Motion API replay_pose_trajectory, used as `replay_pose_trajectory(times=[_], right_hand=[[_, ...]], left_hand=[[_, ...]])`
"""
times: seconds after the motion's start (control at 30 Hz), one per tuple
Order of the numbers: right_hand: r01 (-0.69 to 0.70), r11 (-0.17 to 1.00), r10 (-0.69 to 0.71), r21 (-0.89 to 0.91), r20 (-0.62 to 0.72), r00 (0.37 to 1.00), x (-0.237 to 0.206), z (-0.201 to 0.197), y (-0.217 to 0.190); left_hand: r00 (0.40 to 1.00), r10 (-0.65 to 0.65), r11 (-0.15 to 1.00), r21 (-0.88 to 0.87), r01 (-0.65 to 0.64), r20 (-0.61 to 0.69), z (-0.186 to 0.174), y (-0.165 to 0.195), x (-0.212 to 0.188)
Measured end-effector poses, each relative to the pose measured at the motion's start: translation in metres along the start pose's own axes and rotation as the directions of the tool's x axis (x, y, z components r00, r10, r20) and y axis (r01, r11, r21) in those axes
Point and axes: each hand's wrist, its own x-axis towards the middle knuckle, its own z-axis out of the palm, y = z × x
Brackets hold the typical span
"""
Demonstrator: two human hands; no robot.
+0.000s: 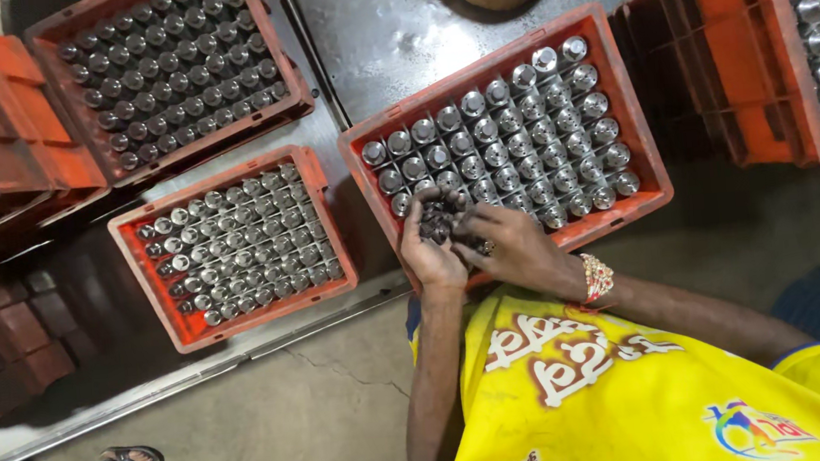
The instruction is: The person picks up small metal caps from a container and places them into the slots of an orange crate. They repeat this process, filling the crate with caps. Later, they use a cloth to wipe the tops of the caps in the crate.
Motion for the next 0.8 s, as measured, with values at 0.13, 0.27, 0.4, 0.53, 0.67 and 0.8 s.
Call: replay_pose_trajectory(times=[0.13, 0.27, 0.4, 0.53, 0.67, 0.8], right_hand=[[-0.057, 0.987, 0.014, -0.149, -0.273, 0.962, 0.021, -0.026, 0.053], [-0.055, 0.932, -0.048, -0.357, -0.274, 0.961, 0.042, -0.045, 0.114], [-0.044, 0.9, -0.051, -0.434, -0.204, 0.978, 0.031, -0.039, 0.128], [-0.017, 0.758, -0.164, -0.652, -0.216, 0.962, 0.023, -0.041, 0.11], [-0.12, 0.709, -0.029, -0.694, -0.199, 0.98, 0.032, -0.05, 0.087], [-0.072, 0.997, 0.072, -0.024, -0.035, 0.997, 0.029, -0.026, 0.047]], left_hand=[[0.998, -0.059, 0.992, -0.11, 0.055, -0.03, 0.005, 0.008, 0.001], [1.0, -0.02, 0.992, -0.126, 0.02, 0.0, 0.009, 0.015, 0.002], [1.0, -0.023, 0.989, -0.143, 0.026, 0.02, 0.008, 0.015, 0.006], [0.998, 0.004, 0.981, -0.195, 0.01, 0.07, 0.006, 0.015, 0.006], [0.996, -0.032, 0.977, -0.208, 0.049, 0.083, 0.012, 0.018, 0.003], [0.987, -0.046, 0.971, -0.224, 0.08, 0.154, 0.024, 0.017, -0.002]])
